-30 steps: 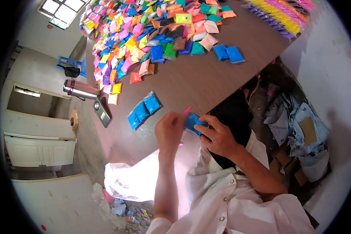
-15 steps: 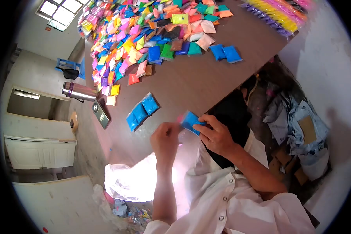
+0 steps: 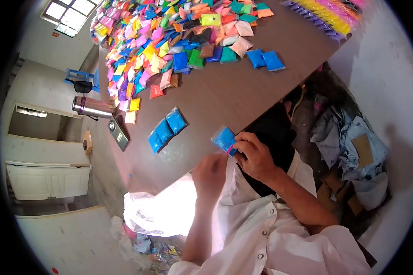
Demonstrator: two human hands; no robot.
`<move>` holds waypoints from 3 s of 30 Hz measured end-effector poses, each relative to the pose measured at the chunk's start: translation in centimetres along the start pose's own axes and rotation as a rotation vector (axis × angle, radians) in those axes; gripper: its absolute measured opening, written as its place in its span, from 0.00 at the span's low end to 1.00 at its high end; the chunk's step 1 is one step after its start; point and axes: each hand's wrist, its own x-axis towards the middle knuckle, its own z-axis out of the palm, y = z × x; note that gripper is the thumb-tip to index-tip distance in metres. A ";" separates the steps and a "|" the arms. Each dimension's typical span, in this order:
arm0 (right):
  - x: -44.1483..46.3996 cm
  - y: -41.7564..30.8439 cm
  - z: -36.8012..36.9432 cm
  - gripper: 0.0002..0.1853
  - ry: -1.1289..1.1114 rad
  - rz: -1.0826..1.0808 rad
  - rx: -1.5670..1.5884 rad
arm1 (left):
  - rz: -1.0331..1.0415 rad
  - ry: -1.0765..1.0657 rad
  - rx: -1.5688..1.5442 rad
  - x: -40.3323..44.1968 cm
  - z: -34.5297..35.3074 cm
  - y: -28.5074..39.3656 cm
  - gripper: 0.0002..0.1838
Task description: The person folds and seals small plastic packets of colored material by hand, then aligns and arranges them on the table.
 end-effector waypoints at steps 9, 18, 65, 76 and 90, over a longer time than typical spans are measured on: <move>0.2 0.0 0.0 0.12 -0.016 -0.002 -0.013 | -0.122 0.110 0.063 1.5 -0.8 -1.2 0.06; 0.3 -0.2 -0.2 0.14 -0.005 -0.021 -0.027 | -0.162 0.090 0.045 2.4 -1.4 -2.2 0.05; 1.2 -1.0 0.0 0.21 0.062 0.371 0.157 | -0.019 0.052 -0.150 2.5 0.7 0.4 0.06; 1.4 -1.1 -0.1 0.19 0.025 0.446 0.140 | -0.055 0.021 -0.036 5.3 0.2 -0.2 0.05; 1.3 -0.7 0.0 0.20 0.036 0.493 0.170 | 0.038 -0.060 -0.043 6.2 1.6 1.0 0.05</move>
